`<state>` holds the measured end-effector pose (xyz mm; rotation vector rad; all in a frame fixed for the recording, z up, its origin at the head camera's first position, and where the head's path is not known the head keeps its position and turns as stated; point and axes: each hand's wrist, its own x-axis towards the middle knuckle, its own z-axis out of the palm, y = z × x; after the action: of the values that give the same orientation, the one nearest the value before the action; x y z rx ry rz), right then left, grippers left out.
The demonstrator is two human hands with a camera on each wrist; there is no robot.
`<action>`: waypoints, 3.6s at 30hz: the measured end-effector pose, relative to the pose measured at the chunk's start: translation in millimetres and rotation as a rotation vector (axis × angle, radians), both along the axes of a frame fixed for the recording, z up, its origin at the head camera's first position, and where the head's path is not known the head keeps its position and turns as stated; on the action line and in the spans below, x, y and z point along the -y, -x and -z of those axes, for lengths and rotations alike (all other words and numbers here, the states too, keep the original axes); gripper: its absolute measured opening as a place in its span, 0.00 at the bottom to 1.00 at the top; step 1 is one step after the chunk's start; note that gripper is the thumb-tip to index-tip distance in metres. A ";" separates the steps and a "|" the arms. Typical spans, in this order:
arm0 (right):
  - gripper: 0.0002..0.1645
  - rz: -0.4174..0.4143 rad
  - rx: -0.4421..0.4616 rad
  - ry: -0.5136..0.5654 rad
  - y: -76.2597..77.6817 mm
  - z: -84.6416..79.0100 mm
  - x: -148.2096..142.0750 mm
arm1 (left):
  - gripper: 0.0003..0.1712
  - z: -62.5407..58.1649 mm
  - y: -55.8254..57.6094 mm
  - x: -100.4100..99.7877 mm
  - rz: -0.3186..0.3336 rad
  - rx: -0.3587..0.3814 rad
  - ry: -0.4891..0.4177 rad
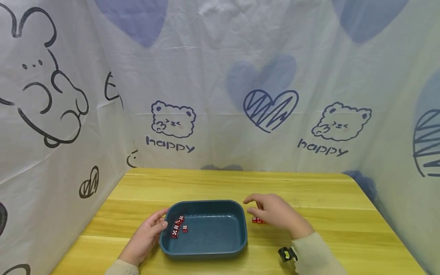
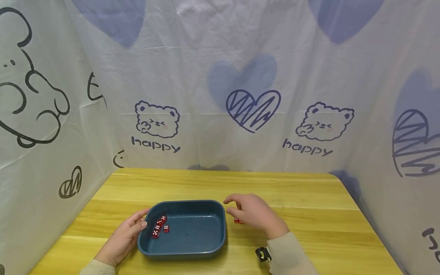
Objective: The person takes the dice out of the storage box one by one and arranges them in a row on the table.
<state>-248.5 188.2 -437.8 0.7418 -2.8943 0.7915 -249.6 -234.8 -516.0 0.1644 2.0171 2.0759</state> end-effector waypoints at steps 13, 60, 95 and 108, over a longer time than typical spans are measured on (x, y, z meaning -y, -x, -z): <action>0.18 -0.078 -0.004 -0.049 8.9 -23.9 35.9 | 0.33 0.1 -0.5 -0.9 -0.013 0.002 0.002; 0.27 -0.359 0.066 -0.388 58.1 13.9 188.6 | 0.34 -0.1 2.7 -0.7 0.046 -0.028 -0.005; 0.04 -0.399 0.074 -0.368 60.9 41.9 196.0 | 0.36 0.6 0.2 1.2 0.070 -0.039 -0.036; 0.03 -0.390 0.066 -0.313 58.4 28.2 190.6 | 0.36 -1.6 -2.4 1.0 0.077 -0.032 -0.022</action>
<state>-306.9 -2.4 -466.0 1.3654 -3.0092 0.3860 -247.3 -235.7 -514.5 0.2763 1.9738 2.0621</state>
